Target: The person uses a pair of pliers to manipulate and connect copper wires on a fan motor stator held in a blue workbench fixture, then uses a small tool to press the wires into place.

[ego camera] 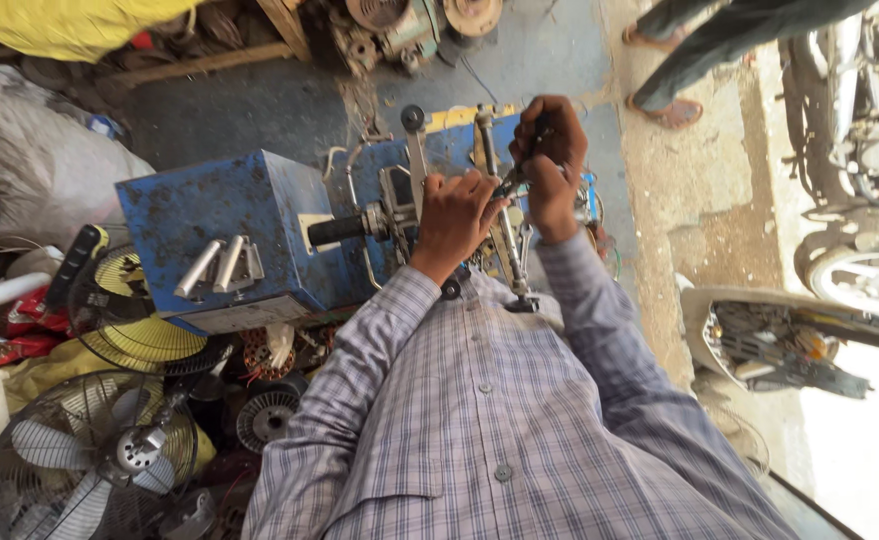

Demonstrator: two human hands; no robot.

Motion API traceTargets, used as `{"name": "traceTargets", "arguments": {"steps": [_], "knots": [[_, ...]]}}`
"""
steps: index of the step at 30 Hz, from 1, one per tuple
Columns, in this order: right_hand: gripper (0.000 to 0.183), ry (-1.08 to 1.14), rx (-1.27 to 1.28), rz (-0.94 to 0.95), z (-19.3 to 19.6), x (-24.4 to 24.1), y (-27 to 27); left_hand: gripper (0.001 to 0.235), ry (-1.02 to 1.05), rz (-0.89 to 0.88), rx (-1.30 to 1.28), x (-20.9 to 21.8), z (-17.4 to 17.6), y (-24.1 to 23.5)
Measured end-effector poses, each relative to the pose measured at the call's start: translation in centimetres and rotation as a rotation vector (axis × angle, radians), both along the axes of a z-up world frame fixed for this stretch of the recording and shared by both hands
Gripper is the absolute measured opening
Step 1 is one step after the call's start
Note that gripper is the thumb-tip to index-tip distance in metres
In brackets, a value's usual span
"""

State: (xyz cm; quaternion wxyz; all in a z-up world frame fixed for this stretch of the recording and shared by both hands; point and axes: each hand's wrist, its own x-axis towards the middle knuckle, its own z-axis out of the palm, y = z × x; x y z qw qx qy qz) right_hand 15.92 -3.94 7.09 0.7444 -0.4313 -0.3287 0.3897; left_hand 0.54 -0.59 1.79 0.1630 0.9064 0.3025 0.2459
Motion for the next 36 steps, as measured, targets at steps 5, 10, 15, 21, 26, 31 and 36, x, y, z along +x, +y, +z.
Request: {"name": "traceTargets", "arguments": {"steps": [5, 10, 15, 21, 26, 31, 36], "knots": [[0.055, -0.002, 0.061, 0.129, 0.2, 1.4, -1.0, 0.034, 0.035, -0.013, 0.011, 0.0, -0.4, 0.2], [0.058, 0.099, 0.097, 0.043, -0.5, 1.3, -1.7, 0.037, 0.055, -0.019, 0.029, 0.1, -0.4, 0.0], [0.059, 0.099, 0.128, 0.023, -0.6, 1.0, -2.5, 0.038, 0.085, -0.011, 0.009, 0.4, -0.2, 0.1], [0.059, 0.090, 0.106, -0.004, -0.6, 1.0, -3.0, 0.040, 0.124, -0.002, -0.011, 0.6, 0.2, 0.3], [0.059, 0.144, 0.128, -0.078, -1.0, 0.4, -2.9, 0.039, 0.092, -0.011, -0.049, 0.5, 0.1, 0.3], [0.057, 0.169, 0.128, -0.185, -0.7, -0.3, -2.9, 0.037, 0.078, -0.010, -0.044, 0.5, -0.2, 0.4], [0.061, 0.069, 0.040, -0.160, 0.0, -0.7, -2.6, 0.036, 0.096, -0.016, -0.057, 0.5, -0.3, 0.5]]}}
